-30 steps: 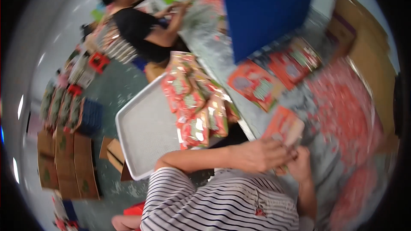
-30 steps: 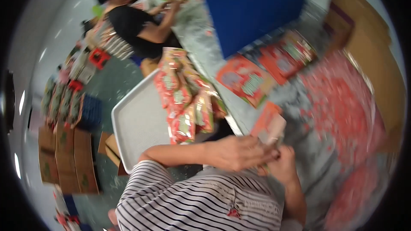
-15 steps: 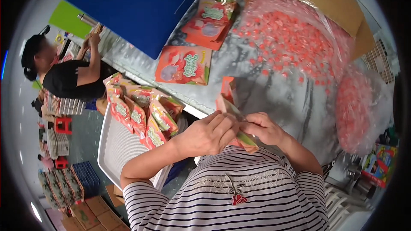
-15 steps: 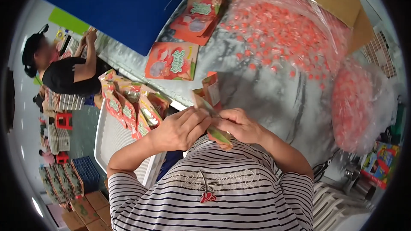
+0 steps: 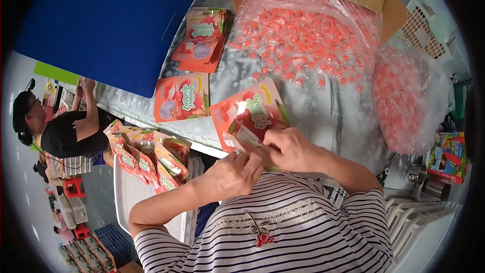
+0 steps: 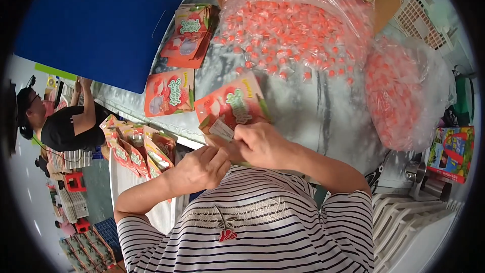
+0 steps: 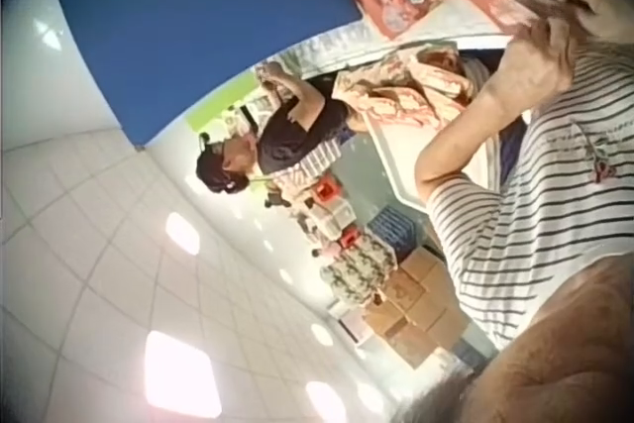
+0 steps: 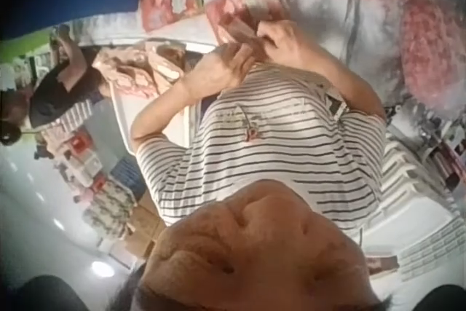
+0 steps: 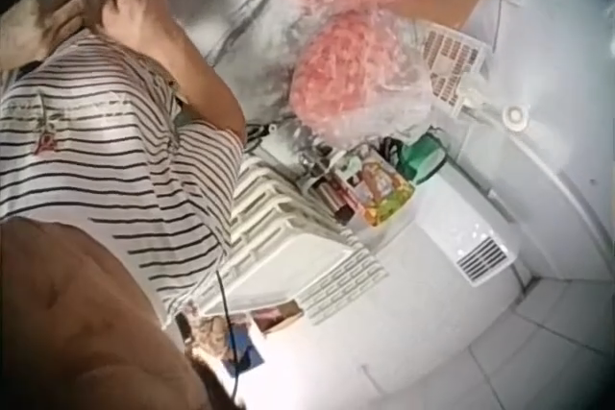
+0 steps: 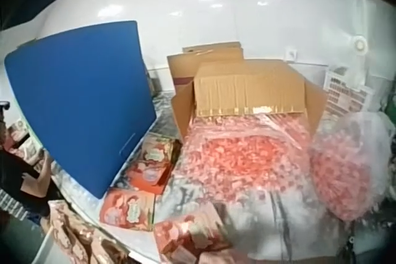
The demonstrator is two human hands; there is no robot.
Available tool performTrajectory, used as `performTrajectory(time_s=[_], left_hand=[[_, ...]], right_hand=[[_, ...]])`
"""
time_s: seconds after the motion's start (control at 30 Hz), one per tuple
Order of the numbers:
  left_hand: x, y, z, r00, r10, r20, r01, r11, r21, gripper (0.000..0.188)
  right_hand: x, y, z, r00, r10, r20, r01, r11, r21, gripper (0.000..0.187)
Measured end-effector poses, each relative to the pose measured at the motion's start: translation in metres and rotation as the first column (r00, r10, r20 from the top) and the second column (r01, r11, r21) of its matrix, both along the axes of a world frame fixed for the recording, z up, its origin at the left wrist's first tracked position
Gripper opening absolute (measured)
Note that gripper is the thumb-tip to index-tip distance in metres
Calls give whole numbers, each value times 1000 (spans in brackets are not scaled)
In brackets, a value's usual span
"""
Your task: Placing small individual candies into printed plastic pouches.
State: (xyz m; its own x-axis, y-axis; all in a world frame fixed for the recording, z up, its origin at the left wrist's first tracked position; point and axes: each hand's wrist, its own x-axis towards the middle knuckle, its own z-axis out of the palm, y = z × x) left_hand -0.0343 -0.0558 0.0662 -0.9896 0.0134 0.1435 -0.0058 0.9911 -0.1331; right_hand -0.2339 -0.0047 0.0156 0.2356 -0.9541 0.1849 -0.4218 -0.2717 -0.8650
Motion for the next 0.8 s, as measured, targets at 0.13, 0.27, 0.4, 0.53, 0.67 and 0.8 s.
performTrajectory(time_s=[0.13,0.27,0.4,0.53,0.67,0.8], left_hand=[[-8,3,1,1000,5,-5,-5,999,43,13],[-7,2,1,994,103,43,-107,990,93,17],[-5,7,-6,990,95,102,-104,991,89,21],[-9,8,-7,996,38,75,-47,991,126,23],[-8,9,-11,990,29,138,-56,979,196,26],[-10,22,-11,998,-62,26,57,983,177,38]], right_hand=[[-4,11,-2,999,5,52,-10,996,92,13],[-4,14,-4,982,81,173,-105,985,135,13],[-2,19,-6,979,163,120,-184,964,191,20],[1,23,-13,994,109,-25,-107,990,90,20],[9,23,-23,994,83,-70,-83,997,4,21],[-4,9,-38,985,-163,-56,164,987,2,9]])
